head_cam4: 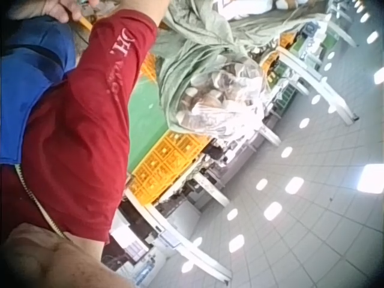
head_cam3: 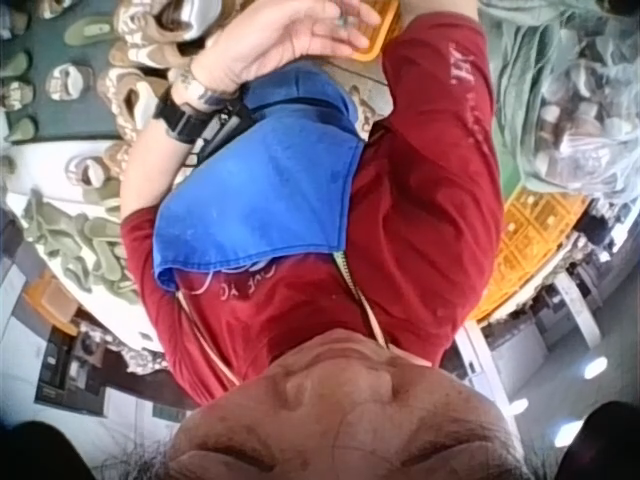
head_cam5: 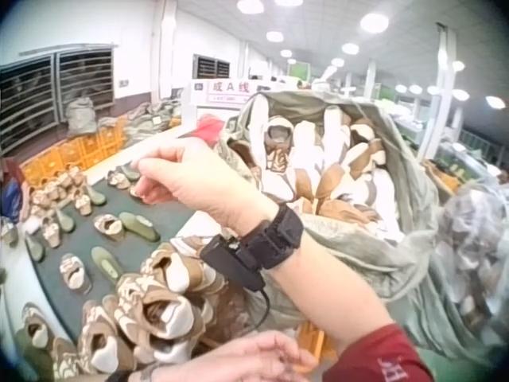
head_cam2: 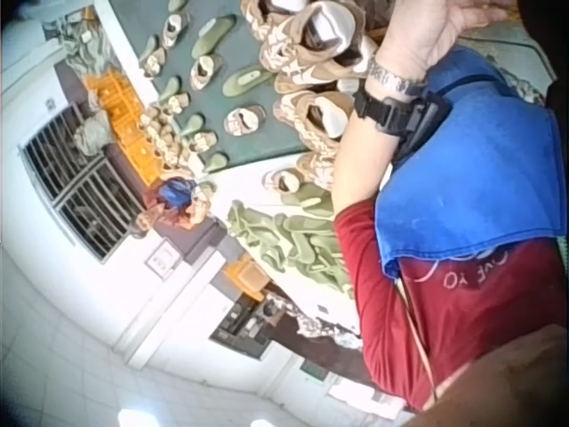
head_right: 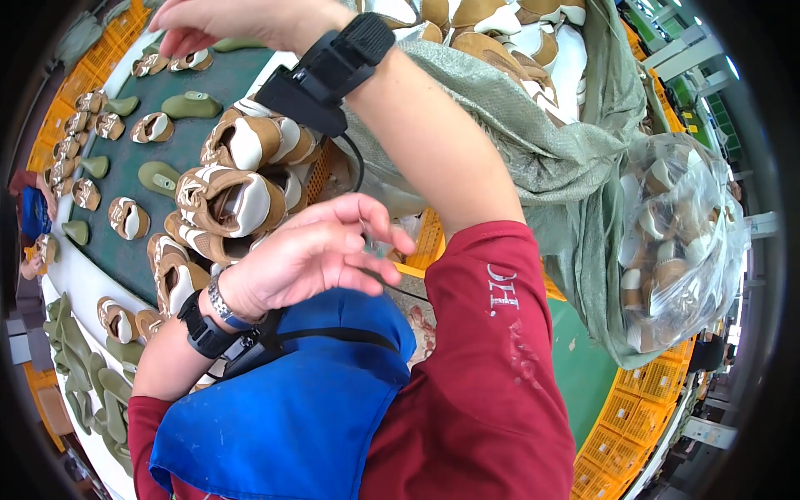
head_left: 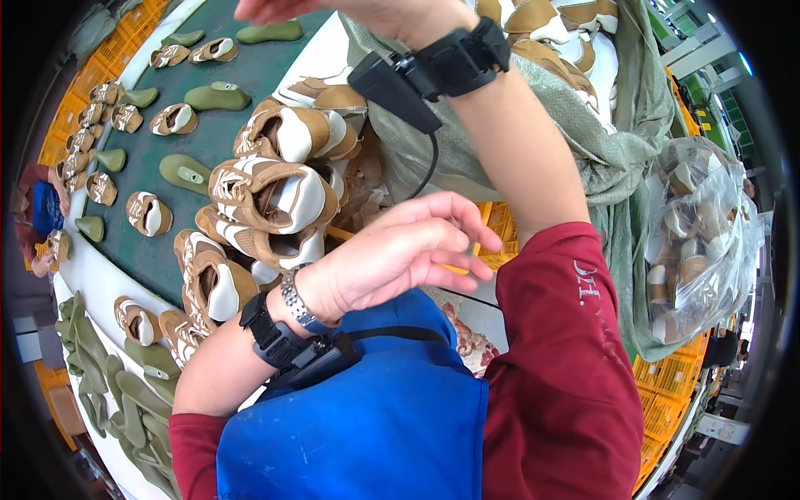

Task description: Sort manufactured shoes by placing them onto a conveyor belt and matching them with shoe lasts.

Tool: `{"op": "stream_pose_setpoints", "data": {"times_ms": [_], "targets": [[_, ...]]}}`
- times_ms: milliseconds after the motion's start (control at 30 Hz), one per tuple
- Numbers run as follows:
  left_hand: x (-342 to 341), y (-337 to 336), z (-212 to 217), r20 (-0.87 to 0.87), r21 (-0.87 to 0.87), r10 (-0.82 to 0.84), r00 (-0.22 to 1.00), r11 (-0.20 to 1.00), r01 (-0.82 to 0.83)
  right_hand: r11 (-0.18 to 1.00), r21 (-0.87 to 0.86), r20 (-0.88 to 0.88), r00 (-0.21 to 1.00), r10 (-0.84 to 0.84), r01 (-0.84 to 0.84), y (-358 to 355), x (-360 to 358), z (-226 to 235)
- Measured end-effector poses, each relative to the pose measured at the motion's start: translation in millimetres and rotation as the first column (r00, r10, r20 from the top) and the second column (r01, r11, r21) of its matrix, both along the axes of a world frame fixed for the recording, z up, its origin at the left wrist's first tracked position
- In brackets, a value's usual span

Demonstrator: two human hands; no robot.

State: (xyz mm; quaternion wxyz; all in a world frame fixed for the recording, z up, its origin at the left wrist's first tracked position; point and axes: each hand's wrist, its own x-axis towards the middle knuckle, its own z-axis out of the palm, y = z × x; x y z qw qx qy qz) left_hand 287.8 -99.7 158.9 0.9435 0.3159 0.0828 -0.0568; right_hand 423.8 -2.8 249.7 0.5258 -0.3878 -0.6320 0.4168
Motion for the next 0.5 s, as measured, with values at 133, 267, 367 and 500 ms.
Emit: {"op": "stream_pose_setpoints", "data": {"times_ms": [133, 267, 367, 500], "targets": [[-1, -7, 27, -0.048, 0.472, -0.461, 0.886, 0.772, 0.427, 0.995, 0.013, 0.078, 0.992, 0.099, -0.1, 13, -12, -22], [-15, -46, 24, 0.391, 0.732, -0.542, 0.744, 0.673, 0.105, 0.992, -0.1, 0.242, 0.965, 0.103, -0.081, -1, -28, -33], [-14, -54, 30, 0.342, 0.781, -0.739, 0.581, 0.567, 0.261, 0.983, -0.145, 0.303, 0.94, 0.155, -0.116, 0, -31, -49], [-17, -45, 33, 0.368, 0.817, -0.81, 0.457, 0.516, 0.257, 0.975, -0.174, 0.325, 0.926, 0.193, -0.142, -9, -29, -59]]}}
